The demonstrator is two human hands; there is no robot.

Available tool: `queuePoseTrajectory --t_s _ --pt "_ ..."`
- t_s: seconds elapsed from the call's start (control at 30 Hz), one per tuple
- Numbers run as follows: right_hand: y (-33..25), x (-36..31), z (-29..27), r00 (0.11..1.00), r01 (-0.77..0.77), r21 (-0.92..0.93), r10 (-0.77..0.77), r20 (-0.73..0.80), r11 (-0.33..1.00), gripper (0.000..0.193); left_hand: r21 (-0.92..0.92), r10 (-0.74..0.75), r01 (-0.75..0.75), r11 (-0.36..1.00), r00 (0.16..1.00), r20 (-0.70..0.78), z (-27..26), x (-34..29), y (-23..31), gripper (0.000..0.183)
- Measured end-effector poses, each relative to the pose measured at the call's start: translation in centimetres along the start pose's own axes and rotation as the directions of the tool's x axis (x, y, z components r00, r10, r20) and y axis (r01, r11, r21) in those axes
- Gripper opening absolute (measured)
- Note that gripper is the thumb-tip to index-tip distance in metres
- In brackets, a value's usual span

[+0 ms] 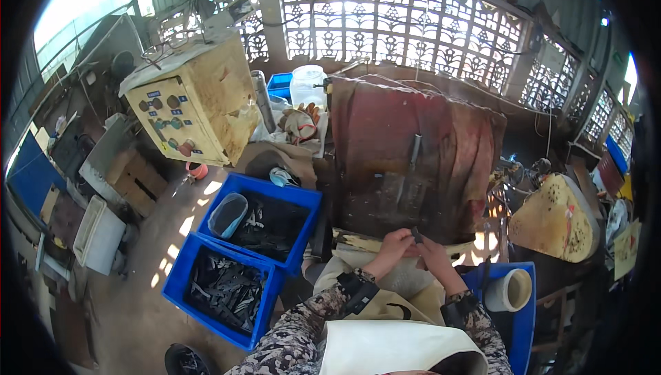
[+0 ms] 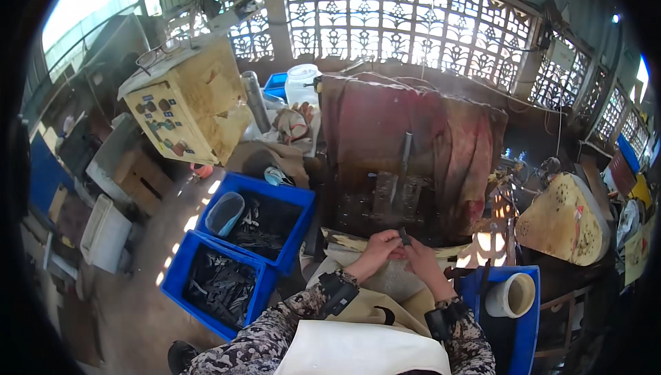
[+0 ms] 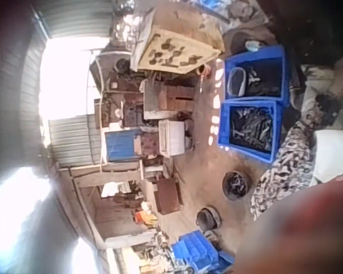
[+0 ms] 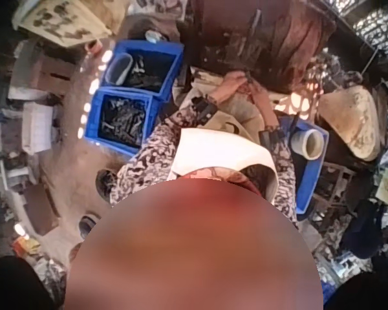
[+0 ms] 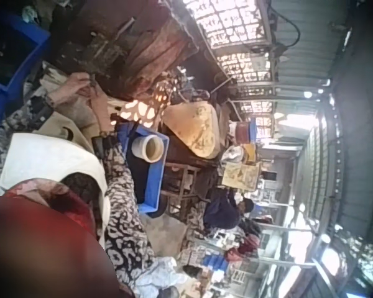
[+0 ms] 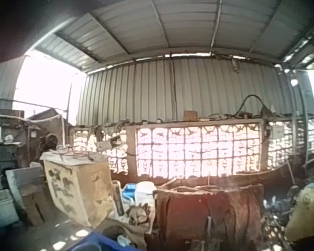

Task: Manually load metal parts into an industrial processing machine and activate the mechanism.

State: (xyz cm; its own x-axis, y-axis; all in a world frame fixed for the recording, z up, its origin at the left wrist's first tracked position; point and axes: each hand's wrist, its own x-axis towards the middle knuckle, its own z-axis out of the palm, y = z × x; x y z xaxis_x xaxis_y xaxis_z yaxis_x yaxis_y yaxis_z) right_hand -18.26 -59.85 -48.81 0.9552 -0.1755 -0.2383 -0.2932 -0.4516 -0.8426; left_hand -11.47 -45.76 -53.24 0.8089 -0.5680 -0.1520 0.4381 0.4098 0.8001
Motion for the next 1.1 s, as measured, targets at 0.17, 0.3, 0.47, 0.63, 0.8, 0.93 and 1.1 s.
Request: queuePoseTrajectory --t_s 0.17,0.3,0.47,0.63,0.8,0.93,1.1 --pt "-0.8 0.0 1.1 0.972 0.221 -0.166 -0.232 -0.05 0.961 0.04 0.159 0.016 -0.011 0.987 0.999 -0.035 -0.2 -0.6 1.0 0.01" --pt "0.8 -0.6 2.3 0.87 0.289 -0.371 -0.404 -0.283 0.882 0.036 0.199 0.17 -0.151 0.968 0.982 -0.084 0.2 -0.8 1.1 0.006" --pt "3.8 -2.3 1.4 0.8 0.262 -0.654 -0.539 -0.263 0.71 0.03 0.271 0.023 -0.001 0.963 0.997 -0.075 1.4 -0.9 -0.3 0.012" --pt "7.6 -3.4 -2.4 0.851 -0.106 -0.651 -0.27 -0.451 0.752 0.019 0.327 -0.019 0.03 0.945 0.999 -0.037 2.4 -1.4 -0.8 0.016" --pt "14.8 -5.1 -10.9 0.66 -0.422 -0.355 0.015 -0.751 0.834 0.033 0.402 0.052 -0.02 0.915 0.996 -0.068 -1.0 -2.8 1.0 0.019" --pt "19.3 -4.6 -13.9 0.665 -0.472 -0.368 0.049 -0.746 0.801 0.033 0.403 0.053 0.004 0.915 0.99 -0.129 -3.0 -4.3 0.9 0.018" --pt "21.3 -3.2 -13.8 0.7 -0.528 -0.467 0.052 -0.713 0.709 0.03 0.382 0.032 0.049 0.923 0.979 -0.202 -4.1 -5.7 0.9 0.017"
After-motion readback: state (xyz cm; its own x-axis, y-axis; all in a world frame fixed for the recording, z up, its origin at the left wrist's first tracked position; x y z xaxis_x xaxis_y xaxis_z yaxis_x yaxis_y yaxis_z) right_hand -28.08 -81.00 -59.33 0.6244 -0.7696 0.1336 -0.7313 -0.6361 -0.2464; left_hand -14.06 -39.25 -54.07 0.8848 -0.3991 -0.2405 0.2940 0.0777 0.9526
